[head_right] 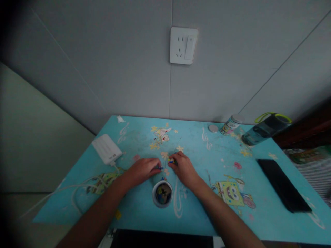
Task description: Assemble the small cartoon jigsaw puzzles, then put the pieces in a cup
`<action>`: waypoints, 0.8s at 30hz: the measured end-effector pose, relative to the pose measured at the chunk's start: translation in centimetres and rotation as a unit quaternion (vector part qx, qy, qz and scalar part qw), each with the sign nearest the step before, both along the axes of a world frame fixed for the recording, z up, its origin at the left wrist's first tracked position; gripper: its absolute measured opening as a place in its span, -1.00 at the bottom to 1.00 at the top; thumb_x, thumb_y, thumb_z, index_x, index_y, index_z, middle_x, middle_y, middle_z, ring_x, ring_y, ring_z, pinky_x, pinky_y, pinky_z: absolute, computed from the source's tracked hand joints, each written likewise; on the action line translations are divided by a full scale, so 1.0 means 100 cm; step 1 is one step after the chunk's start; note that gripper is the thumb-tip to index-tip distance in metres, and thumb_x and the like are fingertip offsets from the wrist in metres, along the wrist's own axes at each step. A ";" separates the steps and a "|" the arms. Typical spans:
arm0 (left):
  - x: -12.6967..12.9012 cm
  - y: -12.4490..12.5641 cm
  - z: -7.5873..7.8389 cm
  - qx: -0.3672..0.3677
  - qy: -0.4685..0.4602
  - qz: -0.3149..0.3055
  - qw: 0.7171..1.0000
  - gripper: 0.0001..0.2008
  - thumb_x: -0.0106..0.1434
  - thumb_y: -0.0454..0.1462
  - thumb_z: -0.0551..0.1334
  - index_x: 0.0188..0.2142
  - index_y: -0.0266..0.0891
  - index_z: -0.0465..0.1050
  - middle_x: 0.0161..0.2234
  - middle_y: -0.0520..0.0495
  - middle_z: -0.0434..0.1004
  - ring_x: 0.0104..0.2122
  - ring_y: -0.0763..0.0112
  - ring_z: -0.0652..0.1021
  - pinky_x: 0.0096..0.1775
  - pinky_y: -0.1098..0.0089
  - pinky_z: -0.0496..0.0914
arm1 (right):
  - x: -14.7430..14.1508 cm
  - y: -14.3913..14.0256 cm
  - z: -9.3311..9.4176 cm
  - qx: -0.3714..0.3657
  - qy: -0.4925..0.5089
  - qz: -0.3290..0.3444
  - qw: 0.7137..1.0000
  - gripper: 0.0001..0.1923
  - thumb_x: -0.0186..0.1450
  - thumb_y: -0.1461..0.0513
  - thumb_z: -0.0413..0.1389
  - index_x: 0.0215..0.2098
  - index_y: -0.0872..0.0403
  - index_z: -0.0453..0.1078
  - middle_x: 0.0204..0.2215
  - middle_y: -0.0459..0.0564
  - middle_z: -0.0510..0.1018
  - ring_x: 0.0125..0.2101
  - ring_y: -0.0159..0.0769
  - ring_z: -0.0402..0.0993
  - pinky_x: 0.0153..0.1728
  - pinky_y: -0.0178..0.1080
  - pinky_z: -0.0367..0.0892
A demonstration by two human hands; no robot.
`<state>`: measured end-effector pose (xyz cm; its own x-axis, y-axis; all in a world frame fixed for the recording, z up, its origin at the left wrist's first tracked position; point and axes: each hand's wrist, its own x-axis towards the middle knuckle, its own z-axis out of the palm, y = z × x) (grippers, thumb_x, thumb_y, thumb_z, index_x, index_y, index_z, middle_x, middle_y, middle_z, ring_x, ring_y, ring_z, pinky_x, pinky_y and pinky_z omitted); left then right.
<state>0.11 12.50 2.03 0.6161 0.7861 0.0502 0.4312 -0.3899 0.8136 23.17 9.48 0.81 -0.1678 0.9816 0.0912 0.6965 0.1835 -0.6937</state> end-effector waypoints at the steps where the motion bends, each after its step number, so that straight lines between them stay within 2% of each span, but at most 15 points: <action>1: -0.001 0.001 0.001 0.000 0.002 -0.002 1.000 -0.89 0.20 -0.18 0.37 -0.35 -0.10 0.49 -0.43 0.00 0.48 -0.41 0.27 0.43 -0.31 0.39 0.15 | 0.000 0.000 0.001 -0.006 0.009 0.000 1.000 -0.81 0.29 0.27 0.23 -0.11 0.06 0.49 -0.26 0.00 0.53 -0.27 -0.24 0.46 -0.18 -0.21 0.35; 4: -0.004 0.003 0.004 0.000 0.009 0.000 1.000 -0.90 0.18 -0.23 0.36 -0.39 -0.13 0.45 -0.47 0.04 0.45 -0.45 0.32 0.40 -0.36 0.40 0.10 | 0.003 -0.003 0.006 -0.026 0.029 0.019 0.999 -0.85 0.30 0.23 0.22 -0.15 0.06 0.46 -0.41 -0.11 0.51 -0.41 -0.32 0.43 -0.34 -0.29 0.33; 6: -0.007 0.006 0.006 0.003 0.013 0.019 1.000 -0.90 0.19 -0.26 0.32 -0.41 -0.15 0.42 -0.52 0.07 0.39 -0.50 0.37 0.35 -0.38 0.40 0.06 | 0.006 -0.006 0.009 -0.050 0.058 0.055 0.996 -0.82 0.32 0.19 0.22 -0.11 0.04 0.46 -0.43 -0.14 0.51 -0.43 -0.34 0.43 -0.38 -0.32 0.31; 9: -0.014 0.013 0.010 0.010 0.013 0.068 0.998 -0.88 0.23 -0.28 0.23 -0.42 -0.17 0.32 -0.57 0.13 0.27 -0.54 0.42 0.28 -0.41 0.39 0.01 | 0.010 -0.011 0.011 -0.078 0.081 0.127 0.986 -0.70 0.35 0.15 0.21 0.04 -0.02 0.48 -0.34 -0.10 0.58 -0.37 -0.32 0.48 -0.32 -0.31 0.34; 11: -0.018 0.017 0.013 0.013 0.007 0.101 0.995 -0.84 0.24 -0.29 0.18 -0.46 -0.17 0.24 -0.58 0.15 0.20 -0.55 0.44 0.24 -0.42 0.39 -0.01 | 0.009 -0.012 0.009 -0.061 0.057 0.153 0.985 -0.69 0.35 0.15 0.21 0.06 -0.05 0.51 -0.27 -0.06 0.60 -0.32 -0.29 0.51 -0.24 -0.27 0.36; 14: -0.021 0.021 0.017 0.010 -0.009 0.131 0.991 -0.80 0.22 -0.28 0.16 -0.49 -0.18 0.17 -0.58 0.15 0.14 -0.53 0.46 0.21 -0.42 0.40 0.00 | 0.005 -0.012 0.005 -0.021 0.011 0.161 0.987 -0.74 0.35 0.17 0.22 0.01 -0.05 0.56 -0.27 -0.02 0.58 -0.30 -0.27 0.50 -0.19 -0.24 0.35; 18: -0.020 0.021 0.026 -0.025 -0.049 0.140 0.989 -0.80 0.24 -0.25 0.14 -0.48 -0.18 0.14 -0.57 0.15 0.12 -0.52 0.48 0.23 -0.43 0.44 0.06 | 0.001 -0.012 0.002 -0.022 0.011 0.162 0.986 -0.79 0.35 0.18 0.22 -0.05 -0.04 0.56 -0.24 -0.01 0.53 -0.33 -0.31 0.49 -0.23 -0.27 0.36; 21: -0.014 0.012 0.040 -0.075 -0.080 0.130 0.985 -0.82 0.29 -0.23 0.06 -0.44 -0.16 0.12 -0.59 0.18 0.14 -0.60 0.52 0.19 -0.51 0.47 0.07 | 0.001 -0.013 0.002 -0.035 0.020 0.155 0.987 -0.83 0.32 0.21 0.24 -0.11 0.00 0.53 -0.24 -0.02 0.52 -0.36 -0.33 0.46 -0.28 -0.28 0.34; 24: -0.002 -0.010 0.068 -0.109 -0.100 0.104 0.984 -0.82 0.32 -0.21 0.05 -0.41 -0.15 0.10 -0.60 0.20 0.16 -0.64 0.55 0.15 -0.56 0.49 0.06 | 0.002 -0.014 0.001 -0.033 0.026 0.140 0.989 -0.84 0.28 0.22 0.27 -0.16 0.03 0.49 -0.27 -0.04 0.52 -0.35 -0.32 0.44 -0.29 -0.28 0.32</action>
<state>-0.09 11.53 8.86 0.4354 0.8997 -0.0306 0.3068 -0.1164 0.9446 23.33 8.06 0.96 -0.4303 0.9016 0.0445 0.5880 0.3174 -0.7440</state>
